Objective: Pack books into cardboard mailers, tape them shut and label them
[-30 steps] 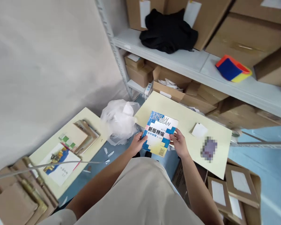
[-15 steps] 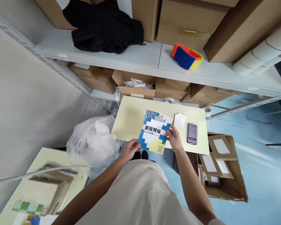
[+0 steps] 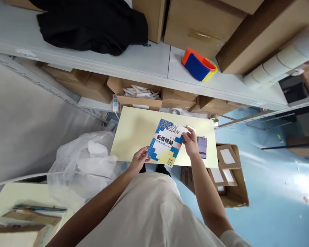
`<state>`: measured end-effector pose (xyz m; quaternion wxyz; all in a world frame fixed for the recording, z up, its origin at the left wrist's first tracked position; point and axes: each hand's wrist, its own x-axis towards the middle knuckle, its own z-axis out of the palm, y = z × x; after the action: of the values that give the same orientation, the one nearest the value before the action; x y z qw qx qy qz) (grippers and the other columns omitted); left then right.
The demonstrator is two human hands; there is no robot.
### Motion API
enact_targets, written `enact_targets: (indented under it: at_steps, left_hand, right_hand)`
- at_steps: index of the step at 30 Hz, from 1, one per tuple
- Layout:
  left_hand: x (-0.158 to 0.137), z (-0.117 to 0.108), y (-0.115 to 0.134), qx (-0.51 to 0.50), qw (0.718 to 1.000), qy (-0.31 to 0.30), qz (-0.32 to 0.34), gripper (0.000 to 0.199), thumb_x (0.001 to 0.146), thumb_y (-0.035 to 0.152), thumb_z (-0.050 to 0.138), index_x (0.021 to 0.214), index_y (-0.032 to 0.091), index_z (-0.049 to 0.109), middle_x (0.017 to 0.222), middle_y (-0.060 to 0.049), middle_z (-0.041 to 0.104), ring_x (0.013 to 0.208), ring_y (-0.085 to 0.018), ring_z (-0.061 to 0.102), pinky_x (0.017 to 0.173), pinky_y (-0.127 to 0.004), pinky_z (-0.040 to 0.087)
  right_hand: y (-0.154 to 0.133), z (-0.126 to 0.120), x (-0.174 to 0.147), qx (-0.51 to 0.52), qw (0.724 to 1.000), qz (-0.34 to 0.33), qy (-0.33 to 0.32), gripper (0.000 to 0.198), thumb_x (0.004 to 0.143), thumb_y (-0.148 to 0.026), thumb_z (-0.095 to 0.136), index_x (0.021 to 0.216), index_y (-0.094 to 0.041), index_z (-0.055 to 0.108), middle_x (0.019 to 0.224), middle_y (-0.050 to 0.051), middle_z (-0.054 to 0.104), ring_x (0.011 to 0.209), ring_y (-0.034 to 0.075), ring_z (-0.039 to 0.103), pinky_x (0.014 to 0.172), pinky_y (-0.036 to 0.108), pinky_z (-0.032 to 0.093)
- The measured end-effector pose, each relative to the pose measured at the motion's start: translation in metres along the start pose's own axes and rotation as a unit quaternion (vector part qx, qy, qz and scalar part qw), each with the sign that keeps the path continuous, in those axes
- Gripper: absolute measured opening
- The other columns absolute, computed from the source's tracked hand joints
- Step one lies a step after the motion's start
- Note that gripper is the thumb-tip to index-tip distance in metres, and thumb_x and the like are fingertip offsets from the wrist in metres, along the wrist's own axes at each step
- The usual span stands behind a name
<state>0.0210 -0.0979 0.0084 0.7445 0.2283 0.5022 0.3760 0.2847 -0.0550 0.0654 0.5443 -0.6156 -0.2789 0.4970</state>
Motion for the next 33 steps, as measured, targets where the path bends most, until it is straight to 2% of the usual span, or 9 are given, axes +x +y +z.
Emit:
enact_targets:
  at_steps: [5,9,12,15,18,22,24,29,33]
  left_hand:
    - [0.000,0.015,0.008,-0.099,0.995,-0.009,-0.025,0.051,0.055,0.033,0.087,0.101,0.017,0.073,0.084,-0.005,0.070,0.067,-0.012,0.061,0.066,-0.025,0.048]
    - [-0.006,0.033,0.002,-0.113,0.988,-0.049,-0.095,0.042,0.056,0.024,0.085,0.096,0.015,0.074,0.085,-0.008,0.072,0.070,-0.015,0.063,0.067,-0.027,0.049]
    - [-0.011,0.047,-0.003,-0.065,0.992,-0.055,-0.095,0.037,0.059,0.025,0.083,0.094,0.020,0.074,0.091,-0.007,0.073,0.081,-0.019,0.066,0.071,-0.028,0.050]
    - [-0.016,0.054,0.003,-0.072,0.994,-0.069,-0.044,0.044,0.066,0.051,0.075,0.098,0.022,0.072,0.105,-0.009,0.072,0.097,-0.025,0.065,0.078,-0.034,0.050]
    - [-0.020,0.052,0.016,-0.078,0.995,-0.051,0.039,0.067,0.067,0.074,0.061,0.104,0.018,0.068,0.110,-0.014,0.070,0.100,-0.029,0.065,0.084,-0.041,0.050]
    - [-0.019,0.051,0.024,0.088,0.986,0.058,0.128,0.066,0.054,0.058,0.081,0.104,0.018,0.066,0.100,-0.009,0.072,0.089,-0.024,0.067,0.079,-0.035,0.053]
    - [-0.018,0.053,0.021,0.110,0.980,0.077,0.144,0.061,0.058,0.058,0.078,0.100,0.016,0.067,0.096,-0.008,0.072,0.086,-0.022,0.067,0.078,-0.035,0.055]
    - [-0.020,0.056,0.014,0.025,0.989,0.058,0.133,0.060,0.064,0.057,0.075,0.105,0.015,0.062,0.097,-0.009,0.072,0.086,-0.022,0.069,0.080,-0.038,0.056]
    - [-0.023,0.058,0.016,-0.005,0.996,0.025,0.086,0.061,0.062,0.055,0.078,0.106,0.016,0.063,0.102,-0.010,0.072,0.089,-0.023,0.069,0.082,-0.039,0.055]
  right_hand:
    - [-0.019,-0.013,0.029,-0.005,0.990,-0.032,-0.139,0.042,0.077,-0.044,0.061,0.117,-0.030,0.058,0.093,0.000,0.065,0.079,0.016,0.061,0.071,0.032,0.051]
    - [-0.039,-0.014,0.049,-0.094,0.965,-0.128,-0.208,0.036,0.072,-0.047,0.071,0.101,-0.028,0.064,0.115,0.003,0.062,0.106,0.021,0.056,0.088,0.036,0.047]
    - [-0.051,-0.010,0.057,-0.111,0.953,-0.153,-0.238,0.034,0.071,-0.055,0.071,0.086,-0.025,0.062,0.106,0.004,0.063,0.097,0.020,0.057,0.084,0.035,0.047]
    - [-0.056,-0.007,0.063,-0.115,0.956,-0.114,-0.246,0.038,0.070,-0.060,0.070,0.079,-0.024,0.058,0.076,0.000,0.061,0.071,0.017,0.055,0.065,0.030,0.046]
    - [-0.057,-0.001,0.066,-0.130,0.955,-0.103,-0.246,0.039,0.067,-0.059,0.071,0.076,-0.023,0.058,0.067,-0.002,0.058,0.060,0.013,0.051,0.054,0.026,0.040]
    - [-0.060,0.009,0.063,-0.153,0.949,-0.142,-0.237,0.037,0.067,-0.055,0.072,0.078,-0.021,0.064,0.068,-0.001,0.063,0.061,0.013,0.053,0.053,0.025,0.040]
    - [-0.065,0.008,0.058,-0.158,0.947,-0.147,-0.240,0.035,0.069,-0.053,0.071,0.082,-0.020,0.068,0.074,0.000,0.067,0.064,0.014,0.056,0.057,0.026,0.043]
    - [-0.071,-0.024,0.044,-0.174,0.943,-0.065,-0.275,0.038,0.069,-0.048,0.073,0.095,-0.020,0.072,0.082,0.002,0.071,0.069,0.016,0.062,0.057,0.027,0.047]
    - [-0.058,-0.042,0.035,-0.055,0.982,-0.027,-0.177,0.045,0.062,-0.047,0.079,0.098,-0.021,0.068,0.087,0.002,0.072,0.072,0.015,0.064,0.058,0.026,0.048]
